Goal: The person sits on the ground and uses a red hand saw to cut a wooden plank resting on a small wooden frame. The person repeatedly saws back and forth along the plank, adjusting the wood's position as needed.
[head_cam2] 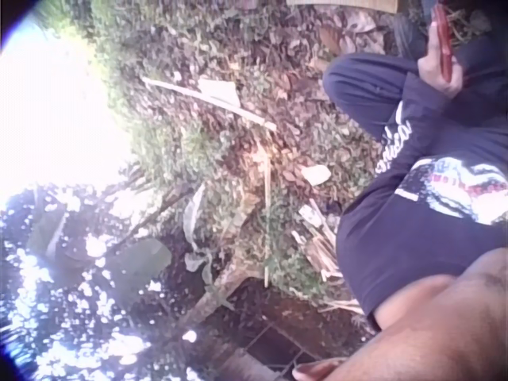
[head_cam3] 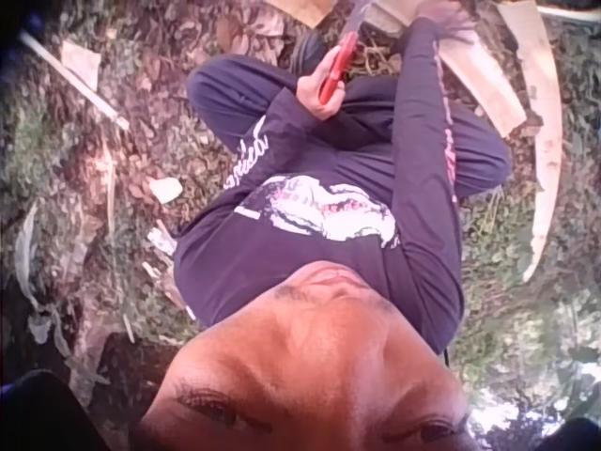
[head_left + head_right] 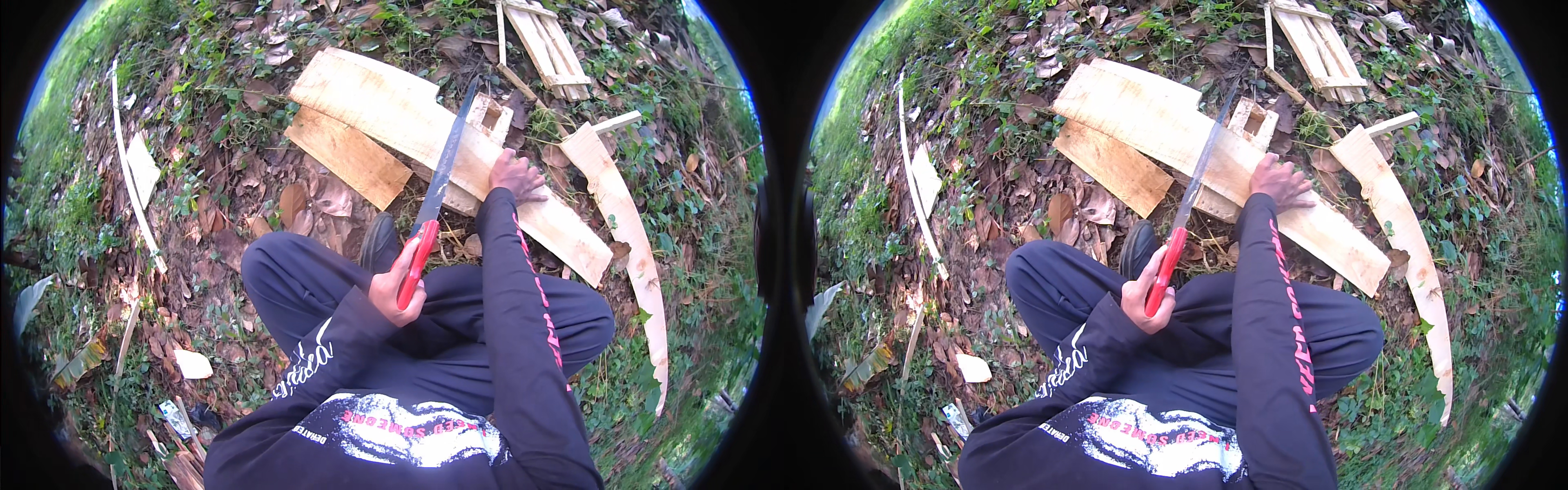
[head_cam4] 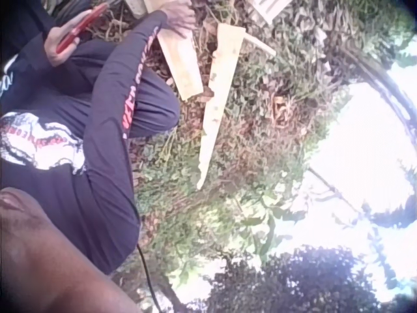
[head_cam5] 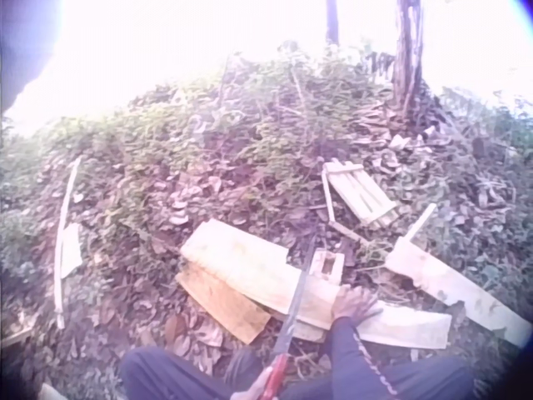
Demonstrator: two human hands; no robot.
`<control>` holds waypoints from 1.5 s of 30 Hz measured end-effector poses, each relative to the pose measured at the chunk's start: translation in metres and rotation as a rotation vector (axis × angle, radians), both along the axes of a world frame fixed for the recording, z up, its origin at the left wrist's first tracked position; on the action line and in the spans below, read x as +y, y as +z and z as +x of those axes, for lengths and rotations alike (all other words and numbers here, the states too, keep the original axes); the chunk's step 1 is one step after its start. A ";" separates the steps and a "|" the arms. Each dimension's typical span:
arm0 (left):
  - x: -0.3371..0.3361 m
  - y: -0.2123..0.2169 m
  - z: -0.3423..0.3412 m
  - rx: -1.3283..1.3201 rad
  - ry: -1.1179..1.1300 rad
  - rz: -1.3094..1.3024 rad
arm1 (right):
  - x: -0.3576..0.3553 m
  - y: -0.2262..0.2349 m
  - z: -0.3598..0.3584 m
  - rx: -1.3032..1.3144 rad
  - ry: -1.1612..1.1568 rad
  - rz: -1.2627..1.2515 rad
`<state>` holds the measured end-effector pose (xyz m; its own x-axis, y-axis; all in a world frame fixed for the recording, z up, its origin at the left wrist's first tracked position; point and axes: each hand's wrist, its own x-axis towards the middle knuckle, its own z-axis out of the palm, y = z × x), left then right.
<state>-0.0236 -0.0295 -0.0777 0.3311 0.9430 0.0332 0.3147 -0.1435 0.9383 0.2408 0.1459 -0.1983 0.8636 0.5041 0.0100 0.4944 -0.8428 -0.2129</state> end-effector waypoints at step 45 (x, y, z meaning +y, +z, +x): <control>0.000 0.003 0.007 -0.029 -0.043 -0.136 | -0.006 0.022 -0.005 0.062 -0.044 0.152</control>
